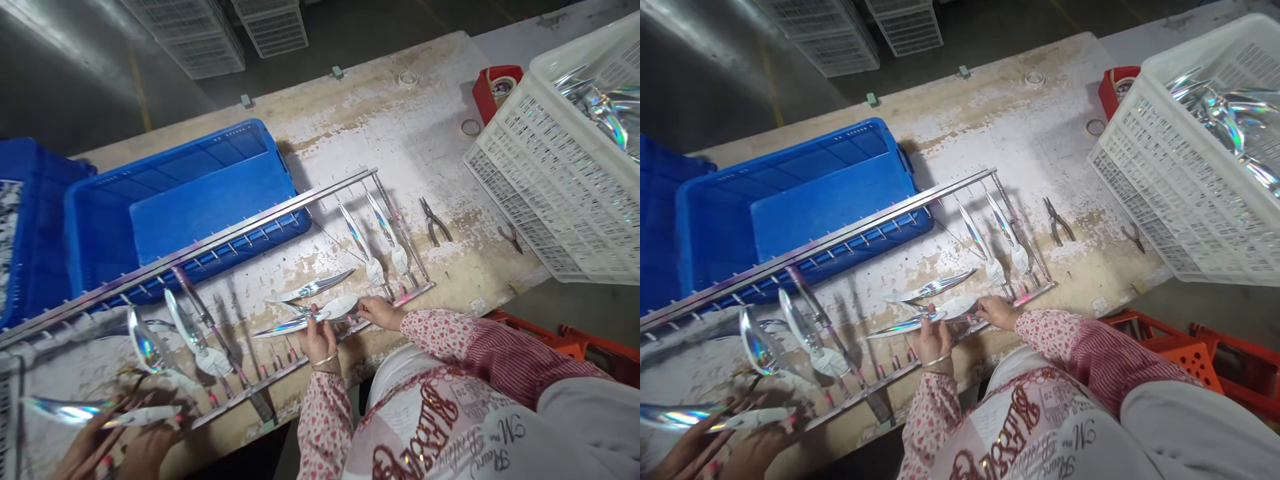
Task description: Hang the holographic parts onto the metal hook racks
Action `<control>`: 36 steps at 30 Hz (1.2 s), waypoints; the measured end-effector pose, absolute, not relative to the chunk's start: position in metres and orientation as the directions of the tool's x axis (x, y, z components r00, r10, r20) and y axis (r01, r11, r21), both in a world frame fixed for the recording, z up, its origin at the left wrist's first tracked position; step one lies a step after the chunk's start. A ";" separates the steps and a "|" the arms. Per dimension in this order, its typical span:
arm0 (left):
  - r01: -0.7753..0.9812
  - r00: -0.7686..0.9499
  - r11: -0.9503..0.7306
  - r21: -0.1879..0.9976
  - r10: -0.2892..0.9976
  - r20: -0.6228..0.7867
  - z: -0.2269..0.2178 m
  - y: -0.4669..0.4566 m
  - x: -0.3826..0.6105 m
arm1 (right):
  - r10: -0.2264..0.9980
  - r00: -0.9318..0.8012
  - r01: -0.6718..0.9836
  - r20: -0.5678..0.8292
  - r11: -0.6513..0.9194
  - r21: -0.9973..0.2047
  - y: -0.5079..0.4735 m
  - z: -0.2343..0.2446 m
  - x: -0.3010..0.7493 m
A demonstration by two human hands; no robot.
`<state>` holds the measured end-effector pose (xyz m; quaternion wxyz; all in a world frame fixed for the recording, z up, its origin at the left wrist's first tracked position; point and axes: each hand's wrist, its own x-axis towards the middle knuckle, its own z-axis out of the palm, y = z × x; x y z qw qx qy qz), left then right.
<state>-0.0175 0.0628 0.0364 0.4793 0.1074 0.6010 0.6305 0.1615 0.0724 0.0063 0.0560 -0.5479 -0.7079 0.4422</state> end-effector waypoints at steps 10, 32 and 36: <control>-0.514 -0.509 0.239 0.824 0.688 -0.517 0.046 0.059 0.008 | 0.846 -0.374 0.745 -0.381 0.030 -0.666 0.070 0.007 0.160; -0.299 -0.504 0.338 0.892 0.738 -0.449 0.057 0.058 0.014 | 0.710 -0.522 0.835 -0.473 0.311 -0.454 0.081 0.038 0.150; -0.254 -0.486 0.374 0.892 0.748 -0.452 0.056 0.063 0.010 | 0.672 -0.541 0.830 -0.506 0.333 -0.447 0.087 0.042 0.150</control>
